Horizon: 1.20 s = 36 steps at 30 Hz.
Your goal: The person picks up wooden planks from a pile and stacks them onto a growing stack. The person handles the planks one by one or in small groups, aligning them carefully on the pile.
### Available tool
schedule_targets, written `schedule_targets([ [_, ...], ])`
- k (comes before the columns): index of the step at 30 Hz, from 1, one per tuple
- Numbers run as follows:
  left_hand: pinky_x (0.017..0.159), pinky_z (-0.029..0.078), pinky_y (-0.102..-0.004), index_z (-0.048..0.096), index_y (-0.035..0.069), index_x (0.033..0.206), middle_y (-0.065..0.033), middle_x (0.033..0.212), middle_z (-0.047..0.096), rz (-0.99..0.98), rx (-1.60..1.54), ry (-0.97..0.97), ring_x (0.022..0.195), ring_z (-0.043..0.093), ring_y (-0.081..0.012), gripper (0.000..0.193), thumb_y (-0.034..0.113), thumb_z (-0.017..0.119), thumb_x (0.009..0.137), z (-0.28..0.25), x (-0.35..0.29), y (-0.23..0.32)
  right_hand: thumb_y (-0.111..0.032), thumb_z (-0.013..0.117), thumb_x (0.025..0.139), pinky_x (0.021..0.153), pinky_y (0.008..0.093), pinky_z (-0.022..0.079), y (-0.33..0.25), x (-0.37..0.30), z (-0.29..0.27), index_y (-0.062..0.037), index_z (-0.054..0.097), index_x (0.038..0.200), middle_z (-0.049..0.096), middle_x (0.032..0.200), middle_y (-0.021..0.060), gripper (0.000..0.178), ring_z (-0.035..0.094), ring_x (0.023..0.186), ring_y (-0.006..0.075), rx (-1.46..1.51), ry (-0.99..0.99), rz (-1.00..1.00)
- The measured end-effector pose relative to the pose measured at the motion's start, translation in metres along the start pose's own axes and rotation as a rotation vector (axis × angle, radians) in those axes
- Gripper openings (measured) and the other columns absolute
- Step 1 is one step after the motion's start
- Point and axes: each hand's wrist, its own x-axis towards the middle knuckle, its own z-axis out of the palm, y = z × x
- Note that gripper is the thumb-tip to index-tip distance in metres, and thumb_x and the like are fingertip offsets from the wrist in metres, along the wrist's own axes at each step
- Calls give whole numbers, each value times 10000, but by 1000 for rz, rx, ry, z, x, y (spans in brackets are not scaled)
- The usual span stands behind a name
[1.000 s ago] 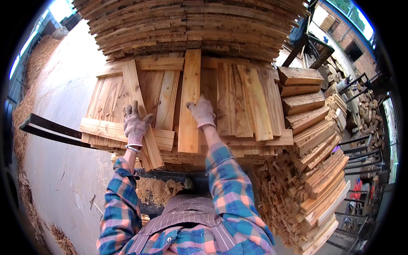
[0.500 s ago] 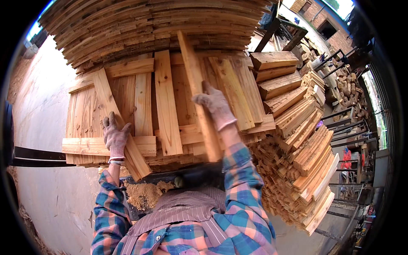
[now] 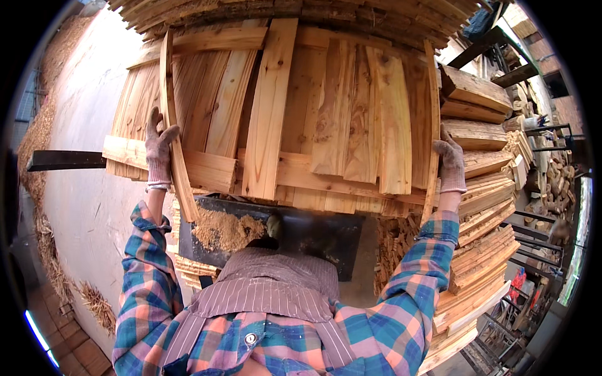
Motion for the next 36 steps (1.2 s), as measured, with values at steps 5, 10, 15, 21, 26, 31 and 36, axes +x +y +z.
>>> schedule_targets([
  [5,1005,444,-332,344,35,1459,-157,1428,430,10,-4,-9,1276,449,-263,917,274,829,718,1,-4,7,-178,684,864,720,191,479,5,4,5,10,391,1432,684,919,20,666,579,740,63,72,-20,25],
  [10,1024,420,-343,362,25,1447,-168,1412,443,70,22,-20,1273,449,-274,889,284,815,728,10,-2,11,-199,666,879,760,239,509,4,11,56,20,377,1433,707,921,83,661,635,789,109,81,-50,-37],
  [15,993,447,-349,369,34,1445,-178,1386,457,81,116,20,1240,476,-277,887,279,823,724,1,-3,2,-166,654,860,703,219,469,-22,2,108,5,426,1414,675,855,30,623,604,735,95,52,37,6],
  [21,1054,424,-408,313,50,1470,-189,1465,365,85,169,-106,1350,370,-310,1016,471,824,699,0,5,3,-23,573,854,692,204,436,-17,14,97,-1,397,1433,657,878,34,605,535,700,95,220,14,33],
  [26,1145,289,-450,288,185,1494,-173,1497,289,574,1149,-662,1389,274,-370,1060,522,810,635,33,-47,95,9,558,862,681,216,424,-35,-3,121,34,313,1457,641,836,59,644,520,701,111,128,103,80],
  [31,1105,314,-473,243,184,1495,-149,1393,408,581,1423,-1152,1333,365,-343,1085,350,862,619,74,-78,90,11,562,868,674,220,426,-39,-3,124,37,264,1474,660,836,79,676,513,688,114,11,99,95],
  [36,1088,340,-457,229,162,1495,-164,1316,486,582,1268,-1074,1256,452,-356,1116,336,870,598,73,-70,96,-43,574,876,713,201,415,-40,-11,128,53,292,1459,619,825,29,655,521,733,94,89,94,30],
])
